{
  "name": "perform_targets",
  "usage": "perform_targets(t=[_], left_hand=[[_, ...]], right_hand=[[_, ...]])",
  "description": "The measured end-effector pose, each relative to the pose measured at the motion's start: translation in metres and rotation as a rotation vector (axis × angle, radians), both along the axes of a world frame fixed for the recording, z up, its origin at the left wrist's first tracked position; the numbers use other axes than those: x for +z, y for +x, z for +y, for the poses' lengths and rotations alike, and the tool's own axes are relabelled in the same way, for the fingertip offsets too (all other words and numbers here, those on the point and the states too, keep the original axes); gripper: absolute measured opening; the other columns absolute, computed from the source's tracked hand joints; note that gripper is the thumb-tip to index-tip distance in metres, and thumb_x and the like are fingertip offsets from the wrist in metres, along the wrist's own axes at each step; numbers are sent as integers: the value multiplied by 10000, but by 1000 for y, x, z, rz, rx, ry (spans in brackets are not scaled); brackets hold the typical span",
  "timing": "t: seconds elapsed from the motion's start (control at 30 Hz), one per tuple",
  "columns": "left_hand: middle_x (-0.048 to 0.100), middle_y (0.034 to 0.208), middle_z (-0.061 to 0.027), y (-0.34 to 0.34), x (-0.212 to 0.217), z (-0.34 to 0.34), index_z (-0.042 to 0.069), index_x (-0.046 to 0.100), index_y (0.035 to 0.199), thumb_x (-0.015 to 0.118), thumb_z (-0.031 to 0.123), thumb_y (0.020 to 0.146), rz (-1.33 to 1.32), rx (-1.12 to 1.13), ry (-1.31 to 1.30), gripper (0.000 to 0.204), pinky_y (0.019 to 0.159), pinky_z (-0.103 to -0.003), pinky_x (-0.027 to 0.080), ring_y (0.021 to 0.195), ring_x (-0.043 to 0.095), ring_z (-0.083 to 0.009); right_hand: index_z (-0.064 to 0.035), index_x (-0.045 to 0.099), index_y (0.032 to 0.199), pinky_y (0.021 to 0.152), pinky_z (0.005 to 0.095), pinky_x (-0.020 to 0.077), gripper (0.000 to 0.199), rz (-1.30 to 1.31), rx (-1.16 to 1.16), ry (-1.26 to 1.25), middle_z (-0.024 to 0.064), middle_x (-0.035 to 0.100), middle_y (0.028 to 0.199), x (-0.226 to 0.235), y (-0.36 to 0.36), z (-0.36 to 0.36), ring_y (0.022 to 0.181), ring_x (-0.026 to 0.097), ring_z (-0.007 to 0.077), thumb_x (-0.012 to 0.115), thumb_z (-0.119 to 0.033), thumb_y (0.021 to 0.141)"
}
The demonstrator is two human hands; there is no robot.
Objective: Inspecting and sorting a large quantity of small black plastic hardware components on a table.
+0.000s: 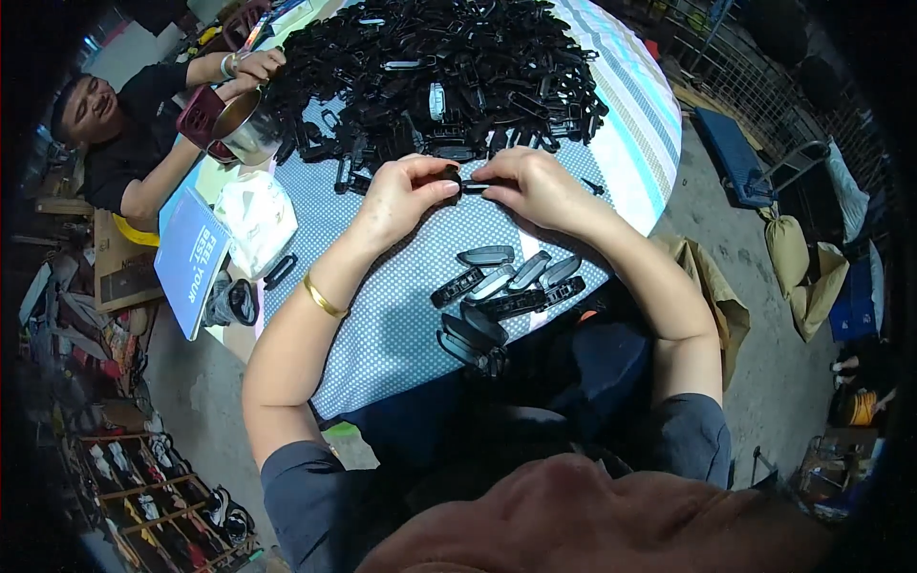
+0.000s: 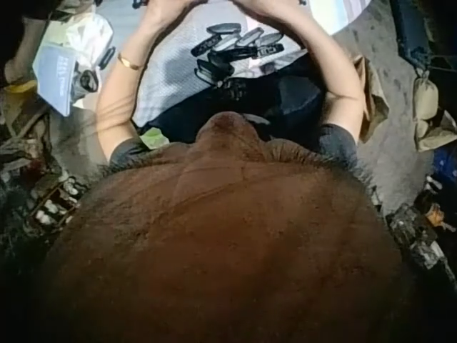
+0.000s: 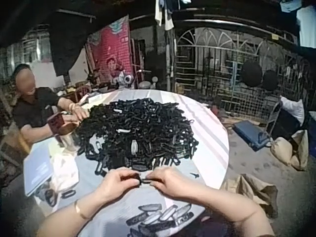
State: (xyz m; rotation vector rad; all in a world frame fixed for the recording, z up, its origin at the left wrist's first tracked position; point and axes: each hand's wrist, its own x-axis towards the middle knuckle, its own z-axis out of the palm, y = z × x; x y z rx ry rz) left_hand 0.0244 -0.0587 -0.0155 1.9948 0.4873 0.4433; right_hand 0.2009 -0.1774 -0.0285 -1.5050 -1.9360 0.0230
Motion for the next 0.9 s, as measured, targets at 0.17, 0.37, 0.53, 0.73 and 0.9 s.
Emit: perform_targets(t=[0.17,0.37,0.53,0.73,0.9], left_hand=[[639,897,-42,0,5,-3,-1,617,1089,640,62,792,-30,70,-184,304,741,-221,476,786,579,-89],[649,832,-38,1,5,-9,0,632,1062,656,15,766,-165,101,-255,297,690,-200,496,735,591,-75],[655,855,-49,1,1,-17,-14,618,1075,647,15,780,-204,117,-395,298,701,-210,506,744,603,-86],[636,1003,-78,5,-4,-22,-15,559,1160,577,32,851,-364,116,-664,313,766,-230,498,840,605,-113],[626,1037,-81,4,2,-19,-9,553,1167,532,60,885,-430,-61,-707,291,821,-246,473,892,589,-119]], right_hand=[[17,632,946,660,336,515,217,264,-286,-64,139,655,847,12,-1,-6,722,648,243,591,-116,779],[20,584,1040,630,215,512,199,951,-35,-401,57,637,858,16,-17,-5,759,633,114,540,-106,892],[13,590,997,596,231,504,167,831,-156,-311,61,623,880,13,-27,-5,716,611,98,570,-95,871],[25,576,917,586,241,462,203,401,-196,35,56,600,840,12,-31,-6,702,570,100,664,-119,804],[39,600,987,588,220,441,308,709,-53,-292,54,606,806,15,-27,-9,661,541,78,683,-189,797]])
